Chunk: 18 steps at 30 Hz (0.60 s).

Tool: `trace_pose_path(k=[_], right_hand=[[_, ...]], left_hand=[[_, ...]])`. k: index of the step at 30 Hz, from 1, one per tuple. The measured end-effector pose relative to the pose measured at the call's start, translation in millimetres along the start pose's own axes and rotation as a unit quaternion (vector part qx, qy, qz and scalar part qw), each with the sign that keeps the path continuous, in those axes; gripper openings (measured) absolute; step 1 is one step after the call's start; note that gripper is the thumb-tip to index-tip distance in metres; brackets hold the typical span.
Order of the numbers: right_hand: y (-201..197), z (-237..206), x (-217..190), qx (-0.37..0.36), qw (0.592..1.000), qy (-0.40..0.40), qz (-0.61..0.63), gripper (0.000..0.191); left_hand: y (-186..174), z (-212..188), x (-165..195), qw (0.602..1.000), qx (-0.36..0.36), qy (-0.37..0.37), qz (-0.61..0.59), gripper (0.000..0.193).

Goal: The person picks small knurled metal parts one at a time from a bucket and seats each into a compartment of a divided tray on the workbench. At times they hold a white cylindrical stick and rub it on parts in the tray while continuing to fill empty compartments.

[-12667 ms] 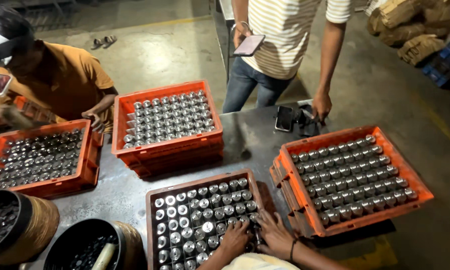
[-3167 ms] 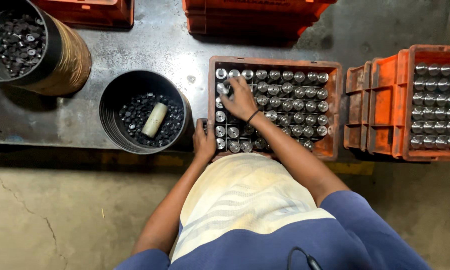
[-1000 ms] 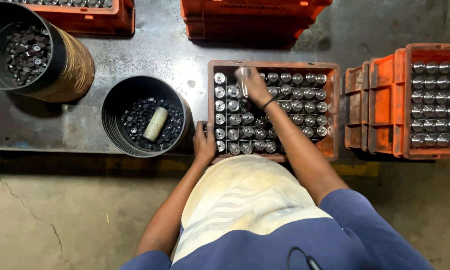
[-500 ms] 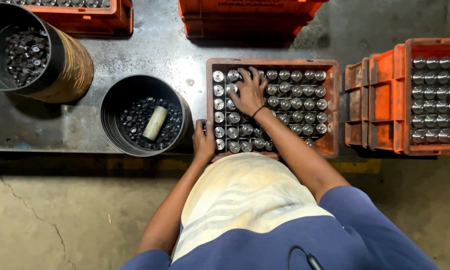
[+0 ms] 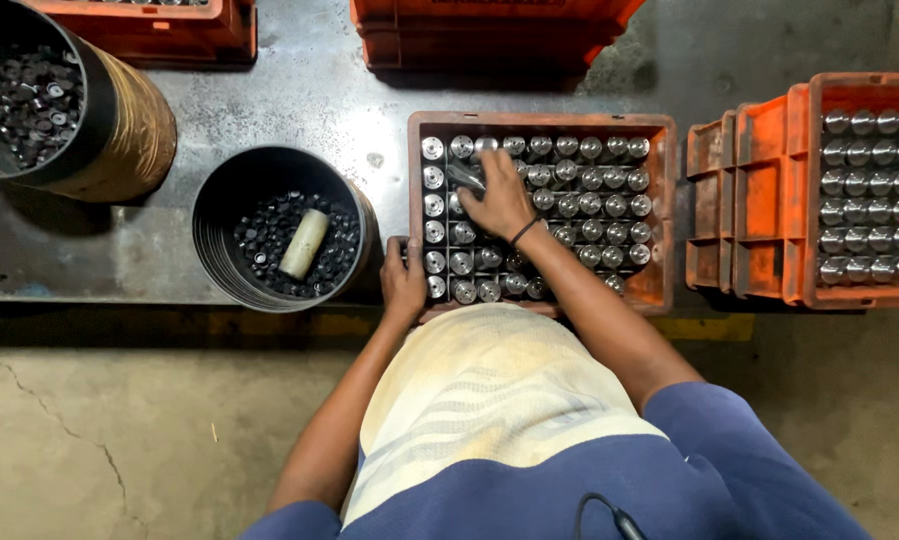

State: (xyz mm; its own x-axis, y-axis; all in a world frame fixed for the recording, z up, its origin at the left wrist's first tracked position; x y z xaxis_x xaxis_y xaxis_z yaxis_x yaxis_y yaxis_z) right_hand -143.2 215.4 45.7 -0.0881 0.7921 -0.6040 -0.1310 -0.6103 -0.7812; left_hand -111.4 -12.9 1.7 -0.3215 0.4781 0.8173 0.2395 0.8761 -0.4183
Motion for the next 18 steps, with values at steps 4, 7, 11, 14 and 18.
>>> trace_pose_path(k=[4, 7, 11, 14, 18], right_hand=[[-4.2, -8.0, -6.2, 0.027, 0.999, -0.006, 0.024, 0.045], [-11.8, -12.7, 2.9, 0.048, 0.997, 0.022, -0.053, 0.038], [-11.0, -11.5, 16.9, 0.008, 0.983, 0.011, -0.185, 0.032], [-11.3, -11.4, 25.4, 0.037, 0.989, -0.029, -0.143, 0.032], [-40.5, -18.2, 43.0, 0.254, 0.966, -0.019, -0.036, 0.034]], left_hand=[[1.0, 0.1, -0.3, 1.0, -0.003, -0.003, -0.003, 0.037], [1.4, 0.3, -0.9, 1.0, 0.0, 0.006, -0.005, 0.037], [2.2, 1.5, -2.8, 1.0, -0.005, 0.002, -0.01, 0.038], [2.4, 2.2, -3.7, 1.0, -0.002, 0.007, -0.007, 0.037], [3.3, 3.0, -5.7, 1.0, 0.003, 0.014, -0.004, 0.036]])
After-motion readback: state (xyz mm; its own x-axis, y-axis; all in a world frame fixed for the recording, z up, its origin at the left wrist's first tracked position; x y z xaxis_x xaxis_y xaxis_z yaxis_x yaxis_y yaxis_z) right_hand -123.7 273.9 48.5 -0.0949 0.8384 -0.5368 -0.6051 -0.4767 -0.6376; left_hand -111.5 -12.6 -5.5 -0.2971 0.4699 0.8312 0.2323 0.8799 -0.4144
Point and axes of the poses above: each hand's wrist, its own z-axis towards the middle knuckle, its own y-axis out of the palm, x = y × z, the point moved 4 cm from there along z, towards the middle knuckle, and after that the axes turned 15 degrees about -y, right-handed, at the moved point
